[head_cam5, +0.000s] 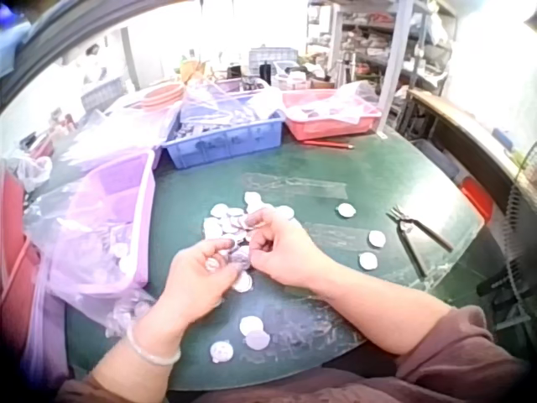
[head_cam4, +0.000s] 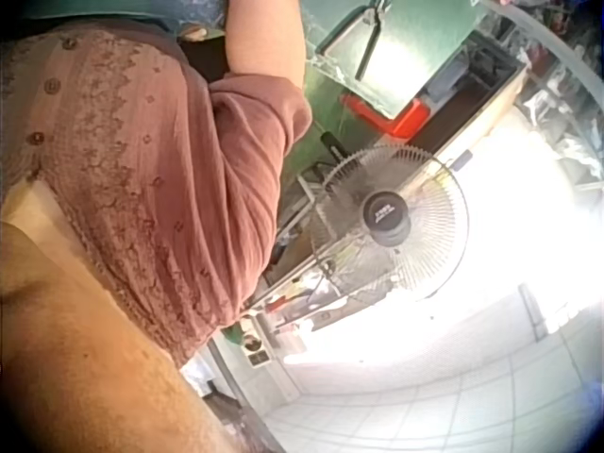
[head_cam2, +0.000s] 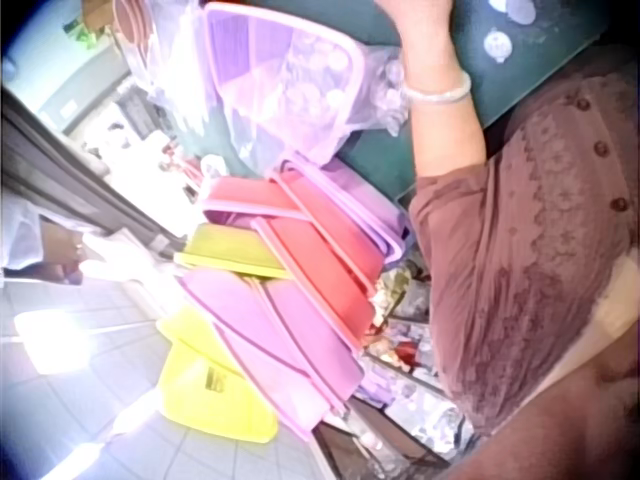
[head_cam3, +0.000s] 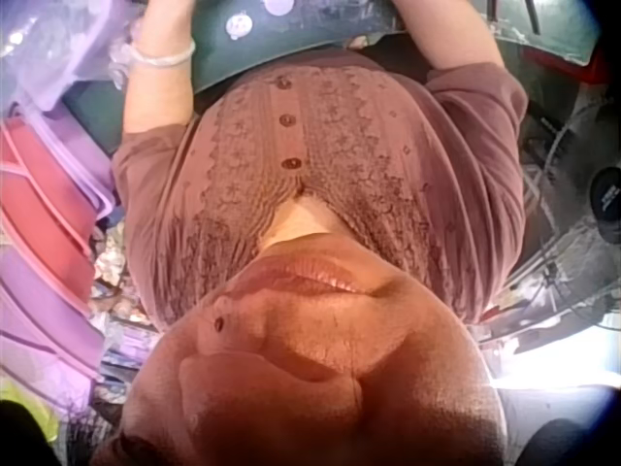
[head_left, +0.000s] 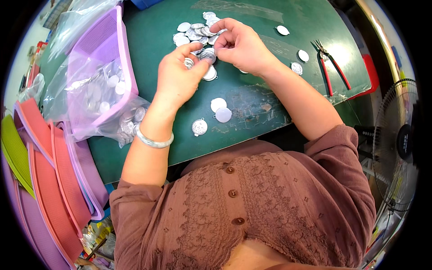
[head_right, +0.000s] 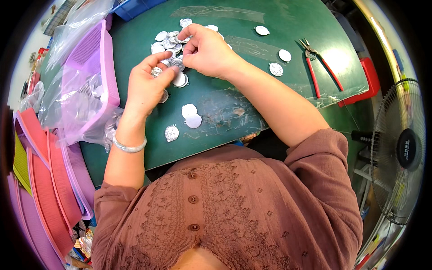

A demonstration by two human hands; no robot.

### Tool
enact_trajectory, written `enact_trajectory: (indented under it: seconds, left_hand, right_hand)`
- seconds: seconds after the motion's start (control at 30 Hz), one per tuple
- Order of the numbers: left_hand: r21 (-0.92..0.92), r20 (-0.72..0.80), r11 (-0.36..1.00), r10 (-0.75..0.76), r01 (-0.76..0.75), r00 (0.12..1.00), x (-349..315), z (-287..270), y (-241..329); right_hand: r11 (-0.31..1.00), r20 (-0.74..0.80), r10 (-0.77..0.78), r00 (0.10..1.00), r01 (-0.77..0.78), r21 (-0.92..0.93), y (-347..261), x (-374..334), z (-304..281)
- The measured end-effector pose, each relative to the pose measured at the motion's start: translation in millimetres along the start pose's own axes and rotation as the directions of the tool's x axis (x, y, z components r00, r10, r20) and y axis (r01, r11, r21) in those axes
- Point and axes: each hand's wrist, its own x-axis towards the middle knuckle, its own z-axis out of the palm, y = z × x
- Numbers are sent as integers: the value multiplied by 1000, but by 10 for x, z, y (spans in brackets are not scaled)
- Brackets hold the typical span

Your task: The person assembles small round metal discs by hand, picking them from a pile and pressing them together. They use pliers to crimp the edges of some discs, then place the finished pieces into a purple basket. The process is repeated continuously throughout the clip.

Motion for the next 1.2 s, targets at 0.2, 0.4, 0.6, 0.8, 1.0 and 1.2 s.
enact_trajectory:
  seconds: [0.2, 0.4, 0.6, 0.8, 1.0, 1.2]
  left_hand:
    - [262, -32, 945, 211, -195, 977, -23, 80, -13]
    - [-6, -90, 999, 42, -42, 995, 29, 54, -38]
    - [-388, -67, 920, -98, 64, 993, 51, 25, -29]
    - [-463, -57, 883, -111, 72, 992, 62, 24, -55]
    - [-623, 11, 770, -170, 139, 985, 67, -12, -63]
    - [-689, 94, 699, -177, 192, 980, 40, 2, -47]
  right_hand:
    - [988, -1, 58, 998, -58, 144, -49, -48, -35]
    - [983, 6, -55, 998, 53, 173, 13, -29, -19]
    - [995, 82, -68, 994, 61, 79, 56, -26, -11]
    - [993, 142, -113, 983, 106, 51, 79, -37, -9]
    - [992, 165, -110, 980, 118, -36, 48, -63, -32]
    - [971, 29, -9, 1000, 2, 241, -22, -50, -36]
